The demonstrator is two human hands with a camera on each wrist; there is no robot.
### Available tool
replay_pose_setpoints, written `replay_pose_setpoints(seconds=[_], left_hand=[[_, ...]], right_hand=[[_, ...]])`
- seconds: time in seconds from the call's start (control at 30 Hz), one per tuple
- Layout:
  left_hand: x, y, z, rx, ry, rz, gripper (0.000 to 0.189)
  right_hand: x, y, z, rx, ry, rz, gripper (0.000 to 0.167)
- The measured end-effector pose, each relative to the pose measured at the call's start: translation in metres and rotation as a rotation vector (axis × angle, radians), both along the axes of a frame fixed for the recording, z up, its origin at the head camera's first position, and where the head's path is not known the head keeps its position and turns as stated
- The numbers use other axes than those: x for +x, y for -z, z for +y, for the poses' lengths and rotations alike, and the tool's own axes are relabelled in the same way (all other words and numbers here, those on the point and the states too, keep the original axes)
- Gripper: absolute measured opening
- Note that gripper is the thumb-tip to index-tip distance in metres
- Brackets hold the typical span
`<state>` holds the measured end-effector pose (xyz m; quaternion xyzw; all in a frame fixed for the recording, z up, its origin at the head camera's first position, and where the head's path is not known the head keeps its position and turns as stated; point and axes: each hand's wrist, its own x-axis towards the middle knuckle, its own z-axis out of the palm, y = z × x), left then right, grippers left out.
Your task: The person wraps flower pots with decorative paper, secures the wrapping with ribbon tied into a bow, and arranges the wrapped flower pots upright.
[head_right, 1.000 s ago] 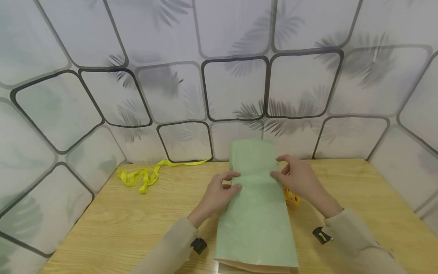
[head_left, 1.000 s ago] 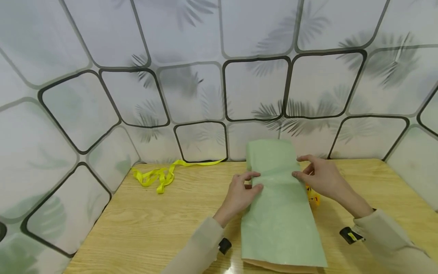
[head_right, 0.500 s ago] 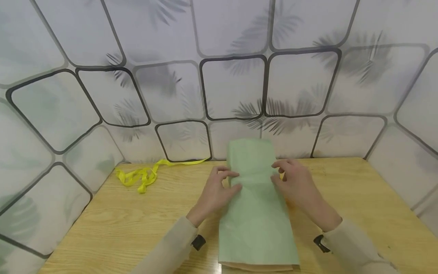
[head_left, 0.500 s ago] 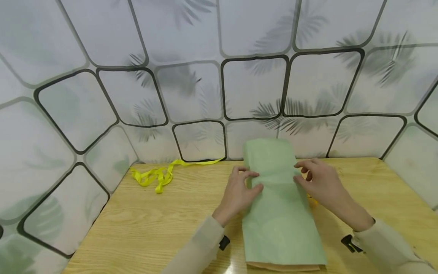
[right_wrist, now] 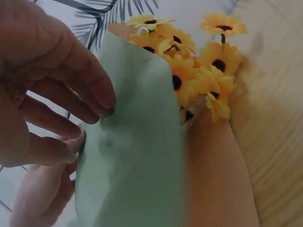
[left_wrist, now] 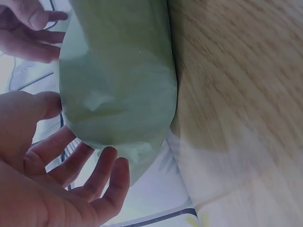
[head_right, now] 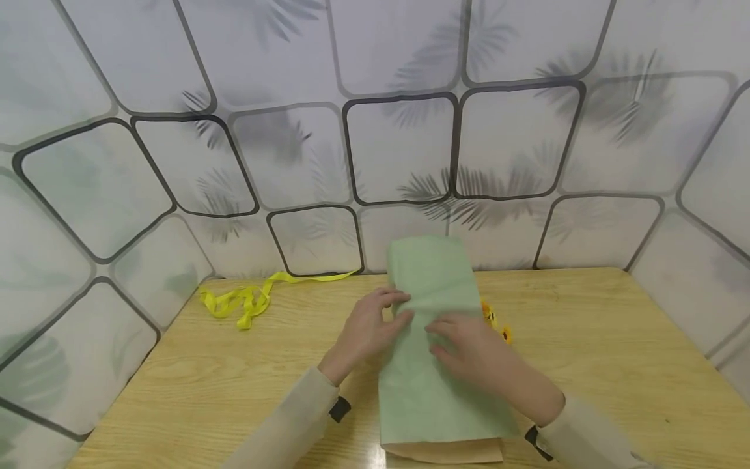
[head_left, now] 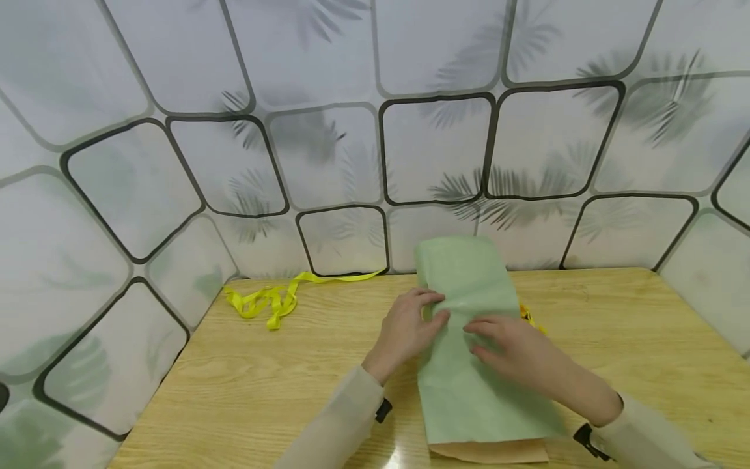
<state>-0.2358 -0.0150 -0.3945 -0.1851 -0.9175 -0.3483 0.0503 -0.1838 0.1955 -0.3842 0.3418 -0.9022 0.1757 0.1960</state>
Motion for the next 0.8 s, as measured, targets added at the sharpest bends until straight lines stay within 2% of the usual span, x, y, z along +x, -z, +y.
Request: replay_pose_setpoints(seconds=[0.13,0.33,0.6,0.8], left_hand=[[-0.0010,-0.0026,-0.0016,-0.029,0.013,0.020,0.032],[-0.0018,-0.0064,-0.0036,-0.066,0.019,0.063,0.026],[0.0026,-0.0094,-0.0042,-0.083,0.001,0.018,0.029],[0.0039,-0.0092,-0.0060,-0.093,-0.009,0.018,0.027]], right_hand=[[0.0045,0.0013,-0.0029,0.029,0.034,-0.060,0.033],[0.0068,0.0019,-0.0047,0.030,0.085,-0.080,0.043],[0.0064,0.0070,-0.0064,0.036,0.124,-0.062,0.056],[0.0051,0.0055,-0.0074,0.069,0.149,-0.111,0.063]])
